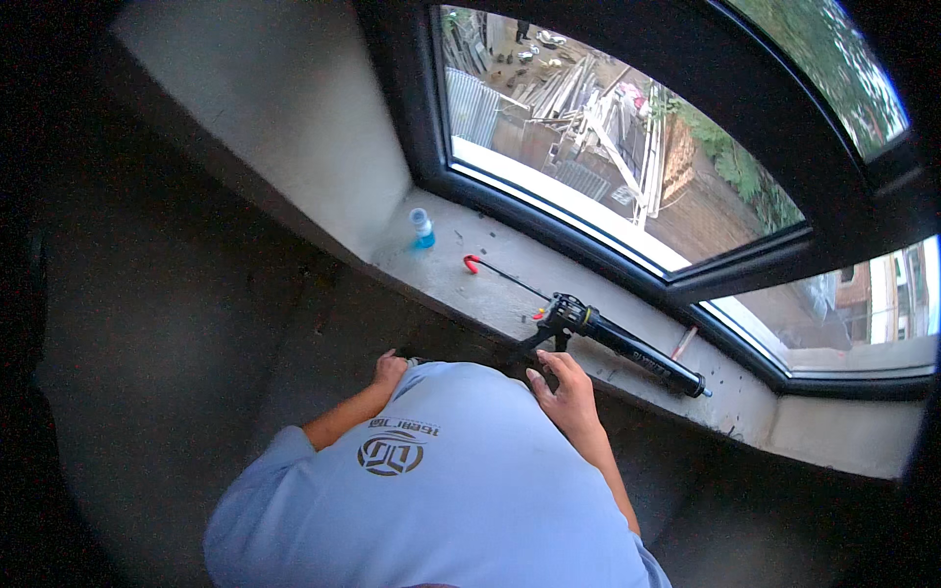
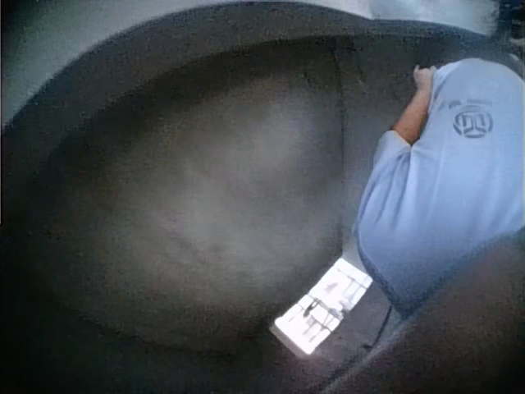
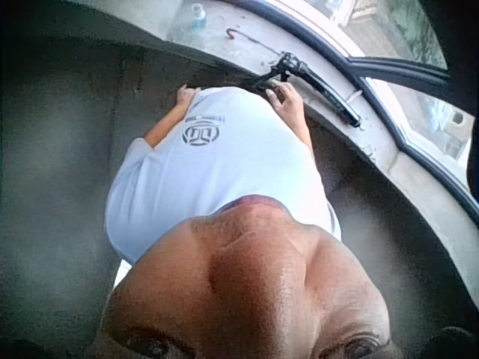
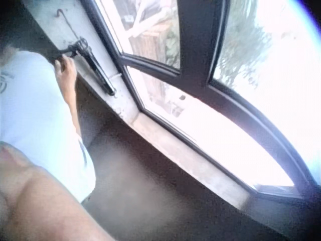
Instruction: The person carries a step ladder and a caulking gun into a room, positions the ladder under a window, and climbs it. They apply sealant along the window frame seams using the caulking gun, then descend and place the tools on the windowsill.
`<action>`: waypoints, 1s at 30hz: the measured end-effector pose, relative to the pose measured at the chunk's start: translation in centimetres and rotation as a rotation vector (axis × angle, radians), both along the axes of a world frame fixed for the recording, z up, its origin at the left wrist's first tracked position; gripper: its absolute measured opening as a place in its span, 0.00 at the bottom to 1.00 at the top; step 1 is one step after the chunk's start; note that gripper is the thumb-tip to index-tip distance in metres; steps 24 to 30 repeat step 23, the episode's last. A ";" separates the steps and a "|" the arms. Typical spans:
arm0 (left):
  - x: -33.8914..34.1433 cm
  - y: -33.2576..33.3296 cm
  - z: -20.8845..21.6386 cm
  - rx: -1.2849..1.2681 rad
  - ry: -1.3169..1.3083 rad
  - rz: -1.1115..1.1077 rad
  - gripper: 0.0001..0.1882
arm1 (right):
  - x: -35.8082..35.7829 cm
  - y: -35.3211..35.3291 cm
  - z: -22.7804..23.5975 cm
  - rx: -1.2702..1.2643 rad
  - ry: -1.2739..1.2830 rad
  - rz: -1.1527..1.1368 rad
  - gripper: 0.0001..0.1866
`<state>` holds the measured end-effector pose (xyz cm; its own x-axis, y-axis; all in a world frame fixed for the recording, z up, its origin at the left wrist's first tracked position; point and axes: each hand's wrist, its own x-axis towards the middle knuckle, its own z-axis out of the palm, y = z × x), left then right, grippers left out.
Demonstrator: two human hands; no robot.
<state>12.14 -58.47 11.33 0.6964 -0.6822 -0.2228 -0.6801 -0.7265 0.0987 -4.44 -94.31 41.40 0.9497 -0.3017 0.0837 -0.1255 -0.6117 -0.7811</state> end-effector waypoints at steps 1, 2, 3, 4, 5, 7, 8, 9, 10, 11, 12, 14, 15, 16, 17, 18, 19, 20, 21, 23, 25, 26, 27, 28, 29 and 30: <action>-0.1 0.7 0.1 0.002 0.006 0.034 0.10 | 0.5 0.4 0.0 0.018 0.017 0.005 0.17; -0.4 1.0 0.3 -0.150 0.148 0.252 0.11 | 0.9 0.7 0.0 0.036 0.022 0.017 0.17; -0.7 1.4 0.8 -0.237 0.294 0.450 0.11 | 1.4 0.9 0.0 0.059 0.024 0.032 0.17; -0.9 1.9 1.5 -0.280 0.421 0.625 0.12 | 2.0 1.3 -0.1 0.056 0.047 0.049 0.17; -1.0 2.8 2.4 -0.399 0.502 0.640 0.13 | 2.8 1.9 -0.3 0.056 0.066 0.069 0.17; -3.8 5.3 4.9 -0.520 0.635 0.689 0.16 | 3.9 3.2 -0.6 0.043 0.117 0.141 0.17; -4.5 4.7 6.5 -0.653 0.832 0.905 0.17 | 4.1 2.6 -0.4 0.025 0.133 0.166 0.17; -2.6 3.0 7.9 -0.744 1.025 1.080 0.19 | 4.1 2.1 -0.3 0.009 0.112 0.158 0.17; -4.2 3.6 9.4 -0.825 1.217 1.263 0.20 | 4.3 2.0 0.1 0.051 0.165 0.217 0.17; -5.9 4.2 10.6 -0.859 1.277 1.338 0.21 | 5.1 2.9 0.1 0.101 0.223 0.254 0.18; -5.2 4.6 11.3 -0.862 1.328 1.244 0.22 | 5.5 3.5 0.2 0.092 0.287 0.226 0.18; -5.1 3.6 12.0 -0.684 1.241 1.246 0.24 | 5.8 2.8 0.6 0.081 0.330 0.248 0.18; -5.1 3.1 11.6 -0.670 1.258 1.273 0.24 | 5.7 2.6 0.7 0.081 0.321 0.261 0.18; -5.4 2.9 10.8 -0.611 1.205 1.140 0.25 | 5.6 2.7 0.8 0.053 0.384 0.253 0.17; -6.0 2.7 9.9 -0.553 1.168 1.023 0.25 | 5.6 2.3 1.2 -0.022 0.388 0.344 0.18; -7.1 2.2 9.1 -0.558 1.153 1.023 0.24 | 4.6 2.1 1.8 -0.033 0.467 0.334 0.18; -8.3 1.4 8.3 -0.538 1.158 1.042 0.24 | 3.9 1.9 2.5 -0.041 0.535 0.330 0.19; -9.4 0.8 7.5 -0.525 1.152 1.057 0.23 | 4.0 1.7 2.7 -0.102 0.535 0.384 0.20; -10.0 1.0 6.6 -0.668 1.081 0.994 0.23 | 4.5 1.9 2.7 -0.115 0.522 0.402 0.19; -12.4 1.8 5.4 -0.796 1.085 0.922 0.23 | 4.3 3.3 4.2 -0.144 0.545 0.403 0.19; -12.4 1.8 5.4 -0.796 1.085 0.922 0.23 | 4.3 3.3 4.2 -0.144 0.545 0.403 0.19; -12.4 1.8 5.4 -0.796 1.085 0.922 0.23 | 4.3 3.3 4.2 -0.144 0.545 0.403 0.19; -12.4 1.8 5.4 -0.796 1.085 0.922 0.23 | 4.3 3.3 4.2 -0.144 0.545 0.403 0.19; -12.4 1.8 5.4 -0.796 1.085 0.922 0.23 | 4.3 3.3 4.2 -0.144 0.545 0.403 0.19; -12.4 1.8 5.4 -0.796 1.085 0.922 0.23 | 4.3 3.3 4.2 -0.144 0.545 0.403 0.19; -12.4 1.8 5.4 -0.796 1.085 0.922 0.23 | 4.3 3.3 4.2 -0.144 0.545 0.403 0.19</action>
